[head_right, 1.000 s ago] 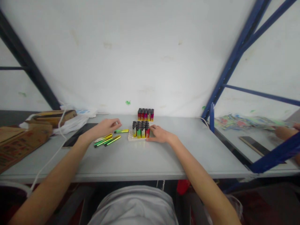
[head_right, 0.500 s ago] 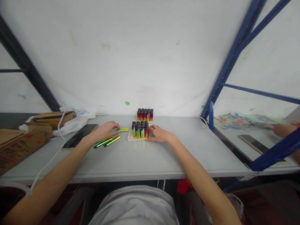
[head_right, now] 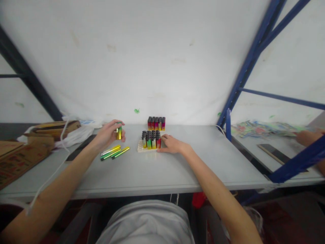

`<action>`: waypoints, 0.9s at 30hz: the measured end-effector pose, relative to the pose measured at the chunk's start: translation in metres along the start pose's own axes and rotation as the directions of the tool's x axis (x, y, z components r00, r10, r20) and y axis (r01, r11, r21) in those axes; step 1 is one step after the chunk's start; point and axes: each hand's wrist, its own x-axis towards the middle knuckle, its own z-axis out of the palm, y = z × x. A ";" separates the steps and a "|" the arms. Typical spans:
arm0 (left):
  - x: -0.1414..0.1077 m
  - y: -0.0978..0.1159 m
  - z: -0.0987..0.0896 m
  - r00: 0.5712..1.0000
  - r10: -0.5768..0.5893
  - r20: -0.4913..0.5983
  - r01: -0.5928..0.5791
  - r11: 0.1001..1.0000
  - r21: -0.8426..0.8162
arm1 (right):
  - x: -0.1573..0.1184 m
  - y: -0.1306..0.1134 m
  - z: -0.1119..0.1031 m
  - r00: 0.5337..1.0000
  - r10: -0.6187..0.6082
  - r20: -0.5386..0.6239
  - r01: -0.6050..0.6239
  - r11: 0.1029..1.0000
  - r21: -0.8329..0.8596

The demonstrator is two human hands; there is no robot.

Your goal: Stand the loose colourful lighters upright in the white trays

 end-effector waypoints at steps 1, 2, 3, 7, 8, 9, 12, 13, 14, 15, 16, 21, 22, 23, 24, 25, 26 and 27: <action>-0.003 0.001 0.004 0.998 -0.032 0.057 0.034 0.999 -0.027 | 0.000 0.000 0.000 1.000 -0.004 -0.006 0.004 1.000 0.000; -0.006 0.001 0.008 0.993 -0.055 0.108 0.060 0.997 -0.042 | 0.000 0.000 0.000 1.000 -0.007 -0.009 0.007 1.000 -0.002; -0.008 0.000 0.013 0.986 -0.074 0.151 0.083 0.995 -0.053 | 0.000 0.000 0.001 1.000 -0.008 -0.008 0.008 1.000 -0.005; -0.012 -0.008 0.028 0.940 -0.197 0.278 0.226 0.971 -0.074 | -0.001 0.000 0.001 1.000 0.000 -0.001 0.000 1.000 -0.003; -0.011 -0.011 0.031 0.929 -0.225 0.293 0.257 0.963 -0.076 | -0.001 0.001 0.002 1.000 0.001 -0.004 -0.001 1.000 0.002; -0.010 -0.014 0.033 0.924 -0.242 0.297 0.276 0.958 -0.077 | -0.001 0.001 0.002 1.000 0.001 -0.006 -0.001 1.000 0.005; -0.004 -0.024 0.037 0.924 -0.279 0.263 0.305 0.950 -0.064 | -0.001 0.002 0.002 1.000 0.004 -0.005 -0.004 1.000 0.003; -0.002 -0.027 0.037 0.920 -0.300 0.253 0.324 0.944 -0.057 | -0.001 0.002 0.002 1.000 0.005 -0.002 -0.005 1.000 -0.001; -0.001 -0.030 0.037 0.912 -0.325 0.249 0.347 0.936 -0.052 | -0.001 0.002 0.002 1.000 0.005 0.001 -0.005 1.000 -0.005; 0.001 -0.032 0.036 0.904 -0.347 0.249 0.370 0.928 -0.050 | 0.000 0.001 0.002 1.000 0.005 0.005 -0.005 1.000 -0.010; 0.002 -0.033 0.035 0.898 -0.361 0.251 0.385 0.921 -0.053 | 0.000 0.001 0.002 1.000 0.004 0.007 -0.004 1.000 -0.015; 0.004 -0.032 0.031 0.916 -0.308 0.258 0.337 0.938 -0.078 | 0.000 -0.001 0.000 1.000 -0.008 0.015 0.009 1.000 -0.029; 0.005 -0.032 0.030 0.918 -0.297 0.263 0.326 0.943 -0.074 | -0.001 -0.001 0.000 1.000 -0.009 0.014 0.009 1.000 -0.026; 0.005 -0.032 0.029 0.917 -0.293 0.270 0.321 0.945 -0.067 | -0.001 -0.001 0.000 1.000 -0.010 0.010 0.010 1.000 -0.019; 0.005 -0.032 0.029 0.915 -0.297 0.275 0.324 0.944 -0.058 | -0.001 -0.001 0.000 1.000 -0.011 0.003 0.011 1.000 -0.011; 0.005 -0.033 0.029 0.911 -0.306 0.276 0.331 0.942 -0.048 | -0.001 -0.001 0.000 1.000 -0.012 -0.003 0.012 1.000 -0.003; 0.005 -0.033 0.029 0.909 -0.317 0.272 0.339 0.940 -0.040 | -0.001 0.000 0.001 1.000 -0.014 -0.009 0.014 1.000 0.002; 0.005 -0.034 0.029 0.909 -0.325 0.262 0.344 0.938 -0.032 | -0.001 0.000 0.001 1.000 -0.016 -0.012 0.016 1.000 0.002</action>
